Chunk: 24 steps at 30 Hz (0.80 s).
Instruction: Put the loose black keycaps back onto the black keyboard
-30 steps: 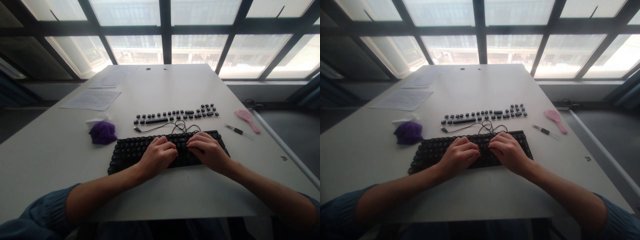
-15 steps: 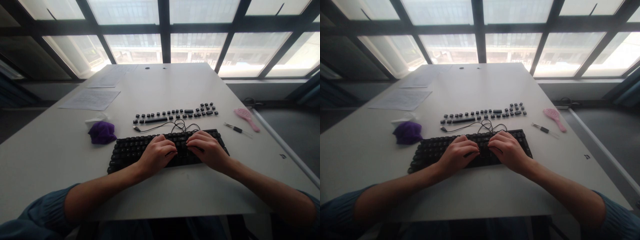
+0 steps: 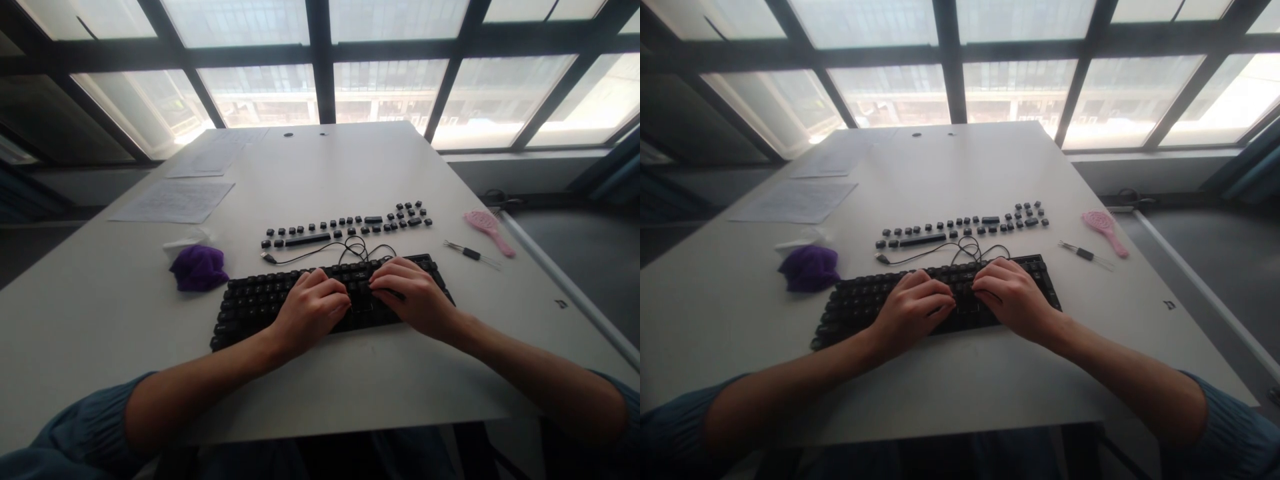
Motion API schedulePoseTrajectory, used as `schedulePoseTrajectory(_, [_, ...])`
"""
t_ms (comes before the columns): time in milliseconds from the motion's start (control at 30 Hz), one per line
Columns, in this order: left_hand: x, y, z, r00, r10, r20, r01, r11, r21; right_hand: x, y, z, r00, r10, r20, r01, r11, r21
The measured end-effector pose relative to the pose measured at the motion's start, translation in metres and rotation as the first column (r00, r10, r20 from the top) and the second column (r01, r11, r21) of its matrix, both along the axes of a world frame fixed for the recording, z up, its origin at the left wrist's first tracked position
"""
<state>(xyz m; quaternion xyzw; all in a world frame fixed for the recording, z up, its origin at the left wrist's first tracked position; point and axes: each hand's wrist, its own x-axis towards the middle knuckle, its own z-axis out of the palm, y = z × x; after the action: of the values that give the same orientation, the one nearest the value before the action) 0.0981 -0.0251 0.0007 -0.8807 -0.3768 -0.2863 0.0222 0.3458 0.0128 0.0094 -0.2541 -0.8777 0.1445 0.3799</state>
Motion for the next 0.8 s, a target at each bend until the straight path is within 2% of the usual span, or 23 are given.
schedulePoseTrajectory(333, [0.000, 0.001, 0.002, 0.999, 0.005, -0.035, -0.006, 1.000, -0.018, -0.001, -0.001, -0.003, 1.000, 0.009, 0.018, -0.009, 1.000, 0.010])
schedulePoseTrajectory(600, [-0.002, 0.003, -0.001, 1.000, 0.003, 0.028, 0.001, 0.993, -0.118, -0.005, -0.005, -0.013, 0.986, 0.053, 0.160, -0.069, 0.993, 0.098])
schedulePoseTrajectory(800, [-0.001, 0.003, -0.001, 0.999, 0.011, 0.044, -0.005, 0.991, -0.135, -0.007, -0.007, -0.015, 0.970, 0.068, 0.234, -0.100, 0.987, 0.128])
